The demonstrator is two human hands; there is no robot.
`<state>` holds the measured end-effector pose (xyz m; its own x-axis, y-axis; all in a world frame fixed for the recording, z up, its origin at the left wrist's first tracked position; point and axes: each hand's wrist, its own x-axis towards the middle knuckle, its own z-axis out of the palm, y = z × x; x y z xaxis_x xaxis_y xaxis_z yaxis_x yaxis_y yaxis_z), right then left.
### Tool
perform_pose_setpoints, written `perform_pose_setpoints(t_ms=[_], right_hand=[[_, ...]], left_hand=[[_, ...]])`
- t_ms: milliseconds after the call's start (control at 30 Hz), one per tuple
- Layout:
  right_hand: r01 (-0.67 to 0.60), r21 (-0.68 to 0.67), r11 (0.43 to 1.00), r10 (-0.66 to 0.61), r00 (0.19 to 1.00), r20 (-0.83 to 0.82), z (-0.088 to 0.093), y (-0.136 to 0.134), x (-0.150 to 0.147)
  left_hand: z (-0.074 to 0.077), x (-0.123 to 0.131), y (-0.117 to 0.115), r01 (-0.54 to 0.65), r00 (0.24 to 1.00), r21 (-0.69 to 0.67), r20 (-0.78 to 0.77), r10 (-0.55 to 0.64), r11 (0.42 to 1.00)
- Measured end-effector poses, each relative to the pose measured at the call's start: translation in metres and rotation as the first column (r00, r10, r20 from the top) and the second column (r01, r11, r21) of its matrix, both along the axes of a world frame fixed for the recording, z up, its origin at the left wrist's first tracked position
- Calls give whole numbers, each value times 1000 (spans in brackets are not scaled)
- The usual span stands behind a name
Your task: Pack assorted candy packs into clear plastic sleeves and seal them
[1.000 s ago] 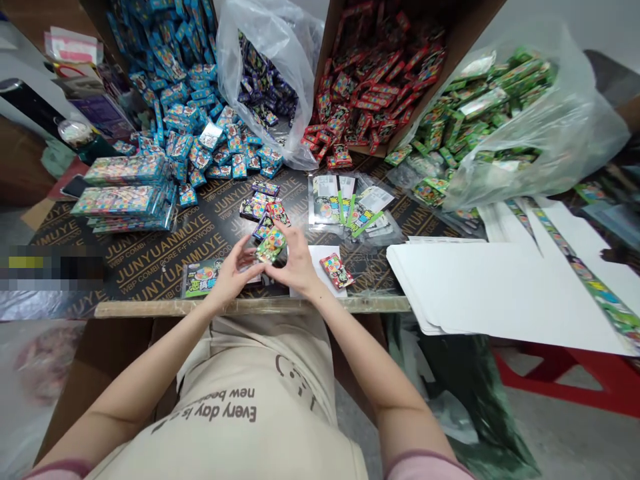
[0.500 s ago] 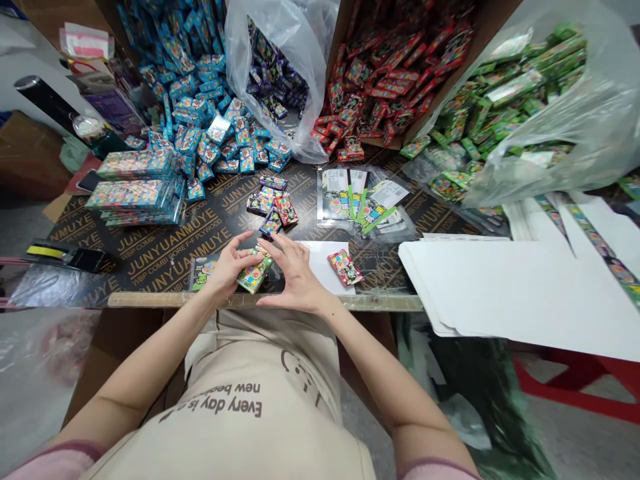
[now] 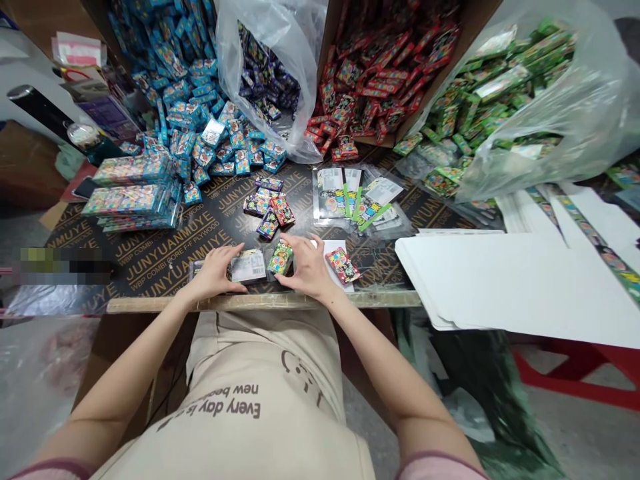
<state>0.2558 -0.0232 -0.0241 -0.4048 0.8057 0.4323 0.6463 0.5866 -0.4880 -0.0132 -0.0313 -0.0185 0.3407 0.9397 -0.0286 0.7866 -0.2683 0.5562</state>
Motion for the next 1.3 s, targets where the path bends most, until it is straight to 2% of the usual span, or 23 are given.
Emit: perform_pose_setpoints(t_ms=[67, 133, 200, 267, 333, 400, 500, 600, 633, 700, 767, 800, 867, 933, 1000, 1100, 1167, 1300], right_hand=[[-28, -34, 999, 29, 999, 45, -6, 1, 0], [-102, -110, 989, 105, 994, 29, -7, 0, -1], [-213, -206, 955, 207, 977, -50, -2, -1, -1], [-342, -279, 897, 301, 936, -180, 5, 0, 0], [-435, -313, 844, 339, 886, -317, 15, 4, 1], [-459, -330, 825, 309, 854, -418, 27, 12, 0], [-434, -335, 836, 245, 843, -480, 48, 25, -5], [-465, -296, 835, 312, 841, -441, 71, 35, -16], [-454, -267, 850, 324, 850, -415, 78, 36, -20], [-355, -193, 915, 254, 877, -407, 87, 37, -30], [-185, -177, 967, 74, 865, -497, 88, 36, -40], [-120, -211, 970, -21, 826, -563, 86, 35, -45], [-79, -330, 941, -182, 702, -688, 78, 36, -55], [-107, -446, 888, -319, 556, -767, 70, 40, -62], [-144, -533, 834, -432, 432, -792, 65, 45, -67], [-211, -591, 779, -511, 333, -792, 65, 47, -71], [-257, -593, 763, -511, 322, -797, 68, 45, -72], [-325, -573, 752, -471, 342, -813, 74, 34, -72]], left_hand=[[-4, -4, -2, 59, 989, 27, -138, -55, 998], [-5, -4, -5, 76, 985, 44, -162, -68, 996], [-3, -3, -8, 110, 988, 40, -110, -105, 993], [4, -3, -8, 160, 987, 17, -23, -159, 987], [15, -3, -7, 172, 982, 4, 74, -172, 985], [27, -1, -4, 119, 980, 23, 159, -121, 993], [41, 8, 4, 17, 963, 91, 266, -41, 996], [49, 25, 12, -26, 929, 126, 369, -23, 992], [50, 31, 14, -65, 911, 132, 412, 4, 989], [51, 44, 18, -205, 838, 131, 536, 105, 970], [50, 54, 21, -356, 682, 68, 701, 209, 932], [48, 58, 22, -403, 581, 12, 775, 246, 915], [42, 65, 24, -421, 386, -114, 875, 292, 900], [35, 70, 23, -374, 260, -214, 910, 324, 902], [29, 72, 20, -296, 212, -275, 915, 343, 915], [31, 73, 16, -205, 236, -310, 905, 354, 928], [37, 74, 15, -177, 195, -353, 902, 384, 919], [49, 72, 16, -73, 28, -515, 855, 517, 854]])
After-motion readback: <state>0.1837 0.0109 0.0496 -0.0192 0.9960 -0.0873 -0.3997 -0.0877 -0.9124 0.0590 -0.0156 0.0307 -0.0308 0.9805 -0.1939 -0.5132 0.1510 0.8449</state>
